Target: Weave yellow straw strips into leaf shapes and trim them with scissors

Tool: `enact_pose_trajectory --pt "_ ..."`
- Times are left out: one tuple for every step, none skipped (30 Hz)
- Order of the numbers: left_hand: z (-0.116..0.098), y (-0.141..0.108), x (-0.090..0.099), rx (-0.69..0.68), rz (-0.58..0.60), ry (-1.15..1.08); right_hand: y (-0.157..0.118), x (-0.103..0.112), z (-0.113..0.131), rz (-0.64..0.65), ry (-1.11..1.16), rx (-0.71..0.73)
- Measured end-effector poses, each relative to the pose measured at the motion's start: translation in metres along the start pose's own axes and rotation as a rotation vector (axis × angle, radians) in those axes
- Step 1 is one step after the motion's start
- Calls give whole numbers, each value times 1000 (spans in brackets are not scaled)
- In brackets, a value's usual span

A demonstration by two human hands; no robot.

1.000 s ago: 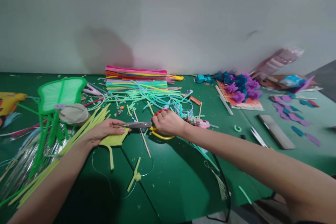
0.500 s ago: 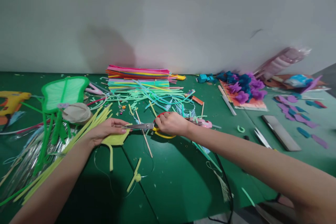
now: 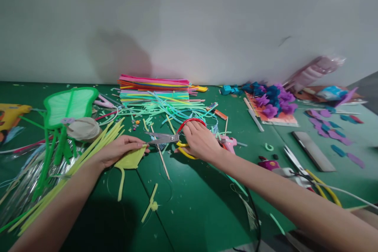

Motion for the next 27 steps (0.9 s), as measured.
enact_pose_trajectory --pt "0 0 0 1 -2 1 -1 1 1 0 -15 -13" --pt "1 0 0 1 -2 1 -2 2 3 3 -23 -23" --pt "1 1 1 -2 0 4 -3 3 5 11 -25 -25" --pt "2 1 2 -11 2 12 -5 5 8 19 -22 -19" --pt "2 1 4 -21 3 24 -6 6 11 25 -17 -4" --pt "3 2 5 -28 3 38 -7 8 14 30 -14 13" --pt "3 2 7 -34 1 49 -8 10 16 34 -15 28" --pt "4 2 9 -37 -2 54 -8 11 18 41 -20 35" --pt "4 2 10 -35 -4 51 -8 12 19 54 -26 37" --pt "5 2 11 -31 -4 43 -8 13 20 69 -29 34" --pt "5 2 11 -27 -4 34 -8 14 20 86 -28 28" --pt "5 2 12 -23 -5 26 -8 14 19 104 -25 22" --pt "5 2 12 -18 -5 20 -8 14 19 122 -19 17" --pt "5 2 12 -15 -5 17 -8 14 19 140 -15 11" --pt "5 1 11 -12 -4 16 -7 14 18 158 -11 5" --pt "4 1 11 -10 -2 15 -7 14 18 176 -8 -3" --pt "4 1 10 -8 0 12 -7 14 17 195 -5 -11" --pt "3 1 10 -6 3 8 -7 14 17 212 -4 -19" --pt "3 1 9 -3 5 3 -7 15 17 226 -2 -26" --pt "3 1 9 -1 6 -5 -7 15 17 237 0 -31" --pt "2 0 8 1 6 -13 -6 15 17 245 2 -35" --pt "2 0 8 0 6 -18 -6 16 17 250 5 -41" --pt "2 0 8 -1 6 -19 -6 16 18 254 8 -48" --pt "2 0 8 0 9 -21 -7 16 18 256 14 -55" --pt "2 0 8 0 16 -22 -7 17 19 257 21 -61" --pt "2 0 7 -1 22 -23 -7 17 19 256 27 -66" --pt "2 -1 7 -2 26 -25 -8 17 20 252 32 -69"
Point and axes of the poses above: each hand's wrist, its own y-axis towards the middle knuckle, its own x-axis out of the back of the hand, z = x × y, the point moved 3 cm from there along y, towards the middle knuckle, and after that the axes turned 3 degrees about -y, right-handed, at the moved point
